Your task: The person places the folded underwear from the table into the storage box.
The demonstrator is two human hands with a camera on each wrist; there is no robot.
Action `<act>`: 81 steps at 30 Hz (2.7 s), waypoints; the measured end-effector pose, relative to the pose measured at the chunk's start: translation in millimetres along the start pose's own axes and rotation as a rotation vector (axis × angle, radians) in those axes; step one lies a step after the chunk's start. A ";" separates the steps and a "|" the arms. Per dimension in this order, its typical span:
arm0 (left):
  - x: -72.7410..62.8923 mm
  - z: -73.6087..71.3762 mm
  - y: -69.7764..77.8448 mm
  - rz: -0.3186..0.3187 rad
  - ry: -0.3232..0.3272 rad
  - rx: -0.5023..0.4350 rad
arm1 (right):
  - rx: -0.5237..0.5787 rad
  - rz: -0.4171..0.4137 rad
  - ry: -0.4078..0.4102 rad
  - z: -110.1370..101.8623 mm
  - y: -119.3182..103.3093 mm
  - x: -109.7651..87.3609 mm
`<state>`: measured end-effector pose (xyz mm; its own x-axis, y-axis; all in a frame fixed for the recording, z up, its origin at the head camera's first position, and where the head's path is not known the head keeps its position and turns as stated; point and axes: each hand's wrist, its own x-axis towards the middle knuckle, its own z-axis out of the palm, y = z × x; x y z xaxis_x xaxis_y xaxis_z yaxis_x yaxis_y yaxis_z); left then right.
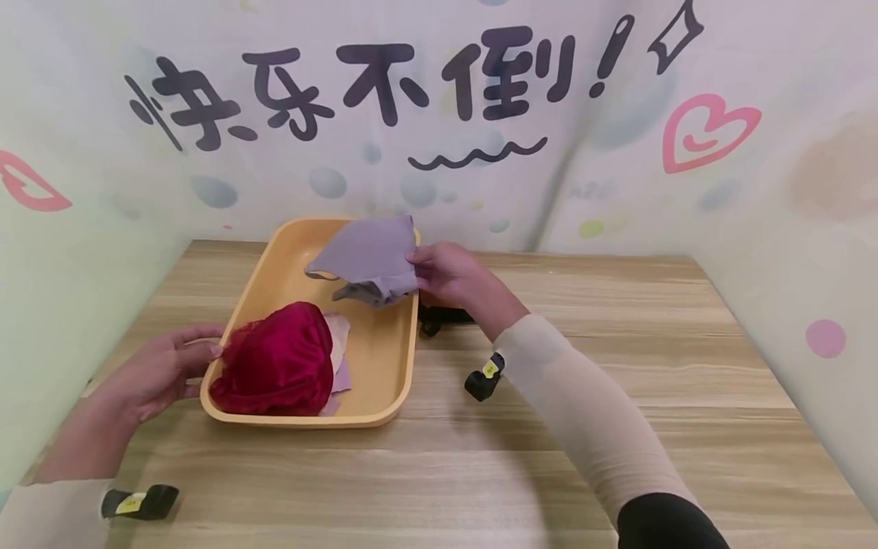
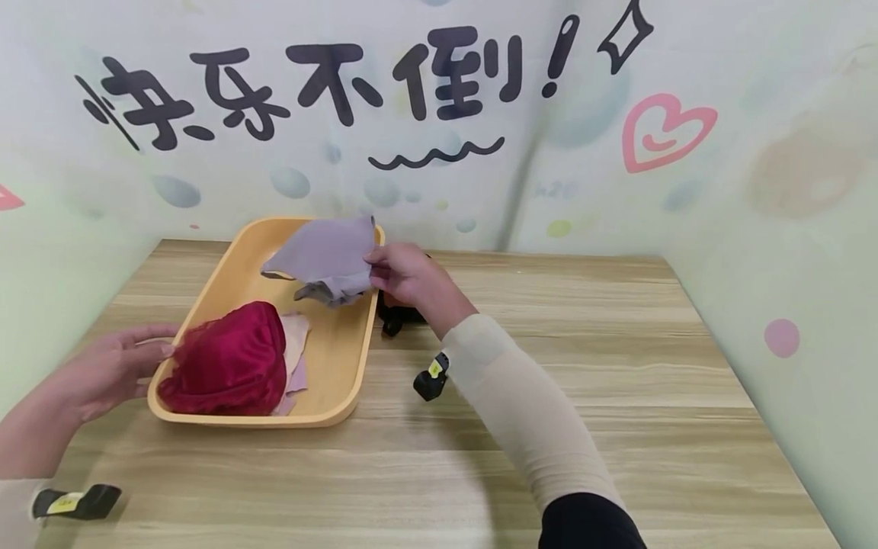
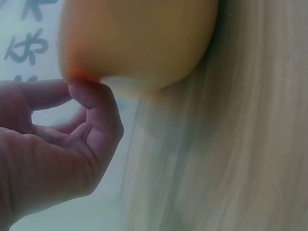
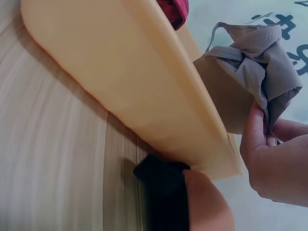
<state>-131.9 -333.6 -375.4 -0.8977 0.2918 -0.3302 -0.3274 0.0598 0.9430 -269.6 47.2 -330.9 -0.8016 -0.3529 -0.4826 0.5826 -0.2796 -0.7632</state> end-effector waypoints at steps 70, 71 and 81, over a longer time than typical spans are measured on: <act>0.6 4.7 5.5 -0.055 0.065 0.149 | -0.302 0.004 0.112 61.5 30.1 46.0; 0.7 4.6 5.5 -0.055 0.066 0.148 | -0.294 0.010 0.110 61.3 29.9 46.0; 1.1 4.3 5.2 -0.055 0.067 0.156 | -0.241 0.052 0.093 59.0 24.2 40.8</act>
<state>-133.4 -328.9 -370.7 -0.8992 0.2197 -0.3784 -0.3314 0.2226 0.9168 -280.3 -26.6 -343.7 -0.7869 -0.2743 -0.5527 0.5833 -0.0385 -0.8113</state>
